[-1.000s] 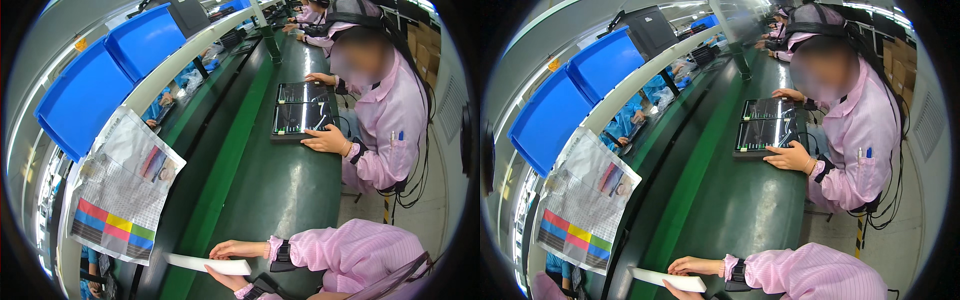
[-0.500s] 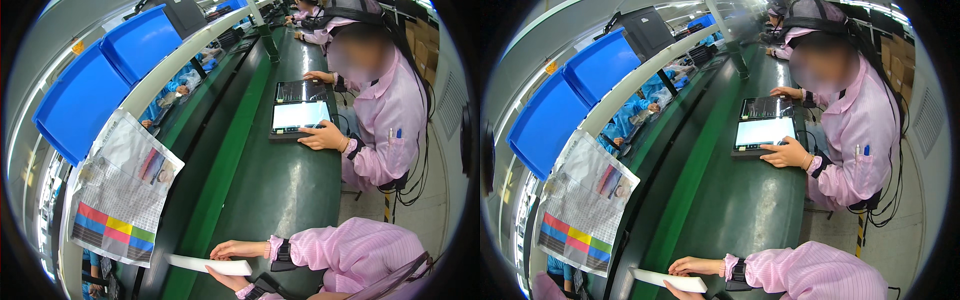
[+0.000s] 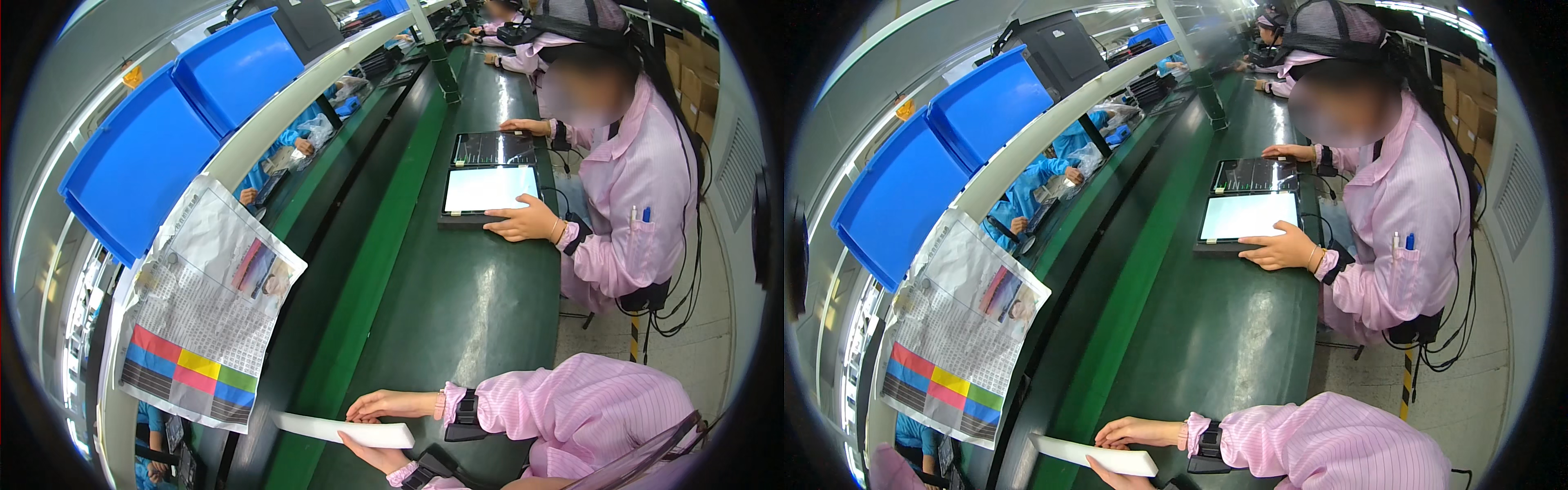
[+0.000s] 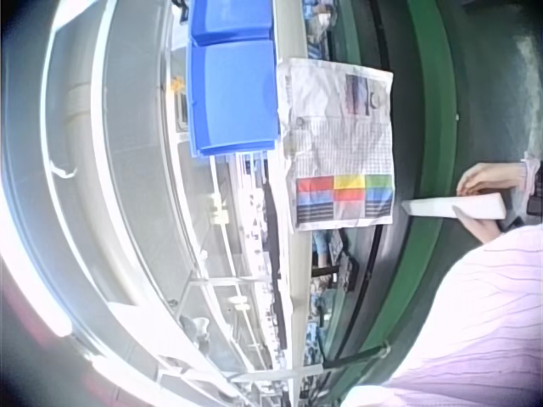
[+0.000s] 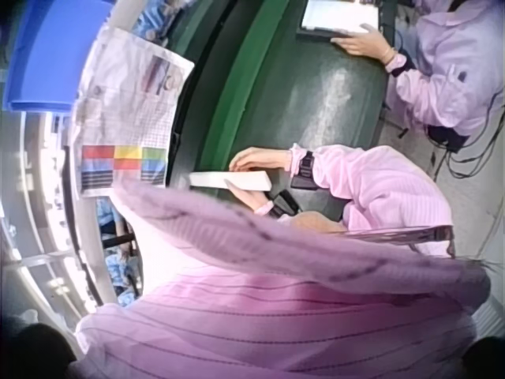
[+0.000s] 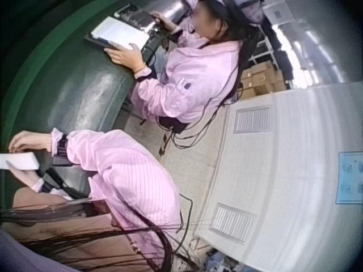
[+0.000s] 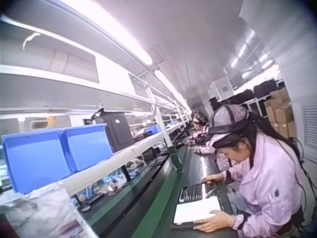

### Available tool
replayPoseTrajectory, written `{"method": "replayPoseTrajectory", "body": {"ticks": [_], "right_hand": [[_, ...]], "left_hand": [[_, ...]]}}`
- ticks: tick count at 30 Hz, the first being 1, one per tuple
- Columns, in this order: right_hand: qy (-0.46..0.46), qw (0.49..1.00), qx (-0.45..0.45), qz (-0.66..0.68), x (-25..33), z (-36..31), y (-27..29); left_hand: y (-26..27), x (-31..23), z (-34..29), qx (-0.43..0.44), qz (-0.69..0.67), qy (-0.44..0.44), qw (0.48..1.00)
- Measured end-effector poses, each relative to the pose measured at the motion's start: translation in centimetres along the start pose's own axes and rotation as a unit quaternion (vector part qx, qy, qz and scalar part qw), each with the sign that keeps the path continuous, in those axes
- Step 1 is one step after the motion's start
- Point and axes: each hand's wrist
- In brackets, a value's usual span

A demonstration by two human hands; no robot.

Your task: Testing and inspecting electronic tablets on a factory assembly line.

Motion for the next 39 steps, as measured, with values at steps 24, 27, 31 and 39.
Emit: {"method": "replayPoseTrajectory", "body": {"ticks": [24,27,31,39], "right_hand": [[-0.003,1.0,-0.007,-0.015,0.05,-0.03,-0.09],[0.002,1.0,-0.007,-0.022,0.12,-0.09,-0.16],[0.0,1.0,-0.01,-0.022,0.14,-0.14,-0.24],[-0.002,1.0,-0.013,-0.015,0.07,-0.03,-0.2]], "left_hand": [[0.33,-0.05,-0.04,0.013,0.0,0.005,1.0],[0.32,-0.11,-0.1,0.022,0.005,0.002,1.0],[0.09,-0.04,-0.17,-0.002,0.01,0.0,1.0],[-0.08,-0.06,-0.27,-0.006,0.022,-0.015,1.0]]}}
Point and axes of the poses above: each hand's wrist, its own z-axis towards the middle knuckle, its own y-axis out of the back of the hand, x = y × z, and after that the axes turned 2 degrees about y, right-handed
